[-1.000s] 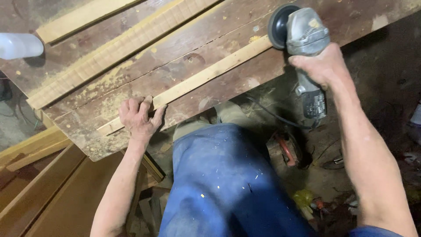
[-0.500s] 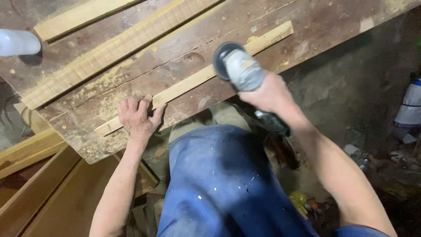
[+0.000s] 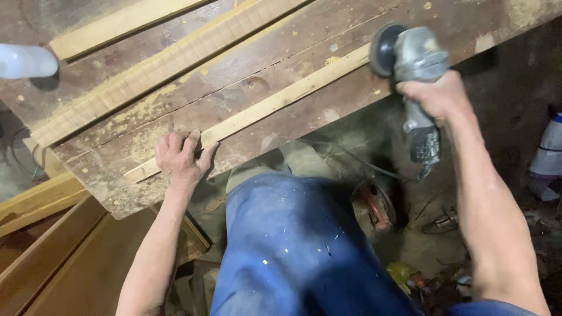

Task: Sanding thin wooden strips using a handheld angle grinder on a workbench

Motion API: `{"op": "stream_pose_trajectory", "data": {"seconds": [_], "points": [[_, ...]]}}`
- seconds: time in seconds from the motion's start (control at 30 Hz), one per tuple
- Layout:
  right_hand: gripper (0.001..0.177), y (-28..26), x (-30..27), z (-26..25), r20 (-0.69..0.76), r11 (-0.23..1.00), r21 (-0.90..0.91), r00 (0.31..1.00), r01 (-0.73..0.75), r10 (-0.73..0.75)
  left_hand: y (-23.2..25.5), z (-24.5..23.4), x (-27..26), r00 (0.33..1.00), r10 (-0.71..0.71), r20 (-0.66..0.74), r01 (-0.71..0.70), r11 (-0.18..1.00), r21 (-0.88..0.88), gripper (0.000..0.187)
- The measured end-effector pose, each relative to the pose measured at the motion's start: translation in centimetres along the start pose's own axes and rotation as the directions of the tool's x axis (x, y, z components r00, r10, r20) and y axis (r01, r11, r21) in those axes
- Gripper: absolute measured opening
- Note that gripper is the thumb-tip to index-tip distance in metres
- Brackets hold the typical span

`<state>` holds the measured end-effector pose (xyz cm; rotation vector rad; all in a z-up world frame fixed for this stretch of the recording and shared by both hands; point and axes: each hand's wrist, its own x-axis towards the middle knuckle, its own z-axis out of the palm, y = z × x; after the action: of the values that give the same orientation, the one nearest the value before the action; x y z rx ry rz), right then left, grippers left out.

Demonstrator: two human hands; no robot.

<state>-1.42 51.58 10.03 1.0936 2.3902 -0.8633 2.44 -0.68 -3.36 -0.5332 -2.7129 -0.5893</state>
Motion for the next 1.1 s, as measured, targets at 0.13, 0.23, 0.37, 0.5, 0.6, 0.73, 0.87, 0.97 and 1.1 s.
{"op": "stream_pose_trajectory", "data": {"seconds": [0.13, 0.23, 0.37, 0.5, 0.6, 0.73, 0.87, 0.97, 1.1], "points": [[0.028, -2.6, -1.6, -1.9, -0.023, 0.999, 0.037, 1.000, 0.007, -0.006, 0.1, -1.7, 3.3, 0.984, 0.175, 0.033, -0.177, 0.977, 0.119, 0.040], [0.022, -2.5, -3.3, -0.1, 0.073, 1.000, -0.020, 0.997, -0.001, 0.002, -0.2, -2.4, 3.7, 0.968, 0.229, 0.104, -0.248, 0.939, 0.240, 0.042], [0.058, -8.3, -9.5, 3.3, 0.207, 0.974, -0.218, 0.978, 0.059, -0.013, -0.9, -1.9, 3.5, 0.970, 0.200, 0.136, -0.218, 0.966, 0.140, 0.041], [0.063, -12.2, -11.5, 7.6, 0.412, 0.951, -0.265, 0.910, 0.161, -0.040, -1.5, -0.8, 2.6, 0.960, 0.195, 0.203, -0.238, 0.946, 0.218, 0.030], [0.072, -12.9, -11.5, 7.8, 0.449, 0.938, -0.256, 0.888, 0.235, -0.100, -1.7, -0.6, 2.6, 0.962, 0.223, 0.159, -0.256, 0.939, 0.231, 0.025], [0.069, -11.4, -9.4, 5.0, 0.363, 0.952, -0.280, 0.932, 0.121, -0.012, -2.1, -0.2, 2.4, 0.954, 0.259, 0.152, -0.288, 0.933, 0.214, 0.024], [0.067, -6.3, -3.7, 2.8, 0.215, 0.968, -0.246, 0.977, 0.059, -0.005, -2.5, 0.1, 2.2, 0.954, 0.263, 0.147, -0.290, 0.933, 0.213, 0.023], [0.056, -3.0, -0.1, 0.8, 0.088, 0.988, -0.149, 0.996, 0.027, -0.013, -1.7, -0.7, 3.1, 0.952, 0.249, 0.177, -0.282, 0.940, 0.193, 0.025], [0.047, -1.3, 1.2, -0.1, 0.008, 0.998, -0.041, 0.999, 0.050, -0.049, -2.0, -0.3, 2.8, 0.961, 0.220, 0.166, -0.255, 0.940, 0.229, 0.025]]}}
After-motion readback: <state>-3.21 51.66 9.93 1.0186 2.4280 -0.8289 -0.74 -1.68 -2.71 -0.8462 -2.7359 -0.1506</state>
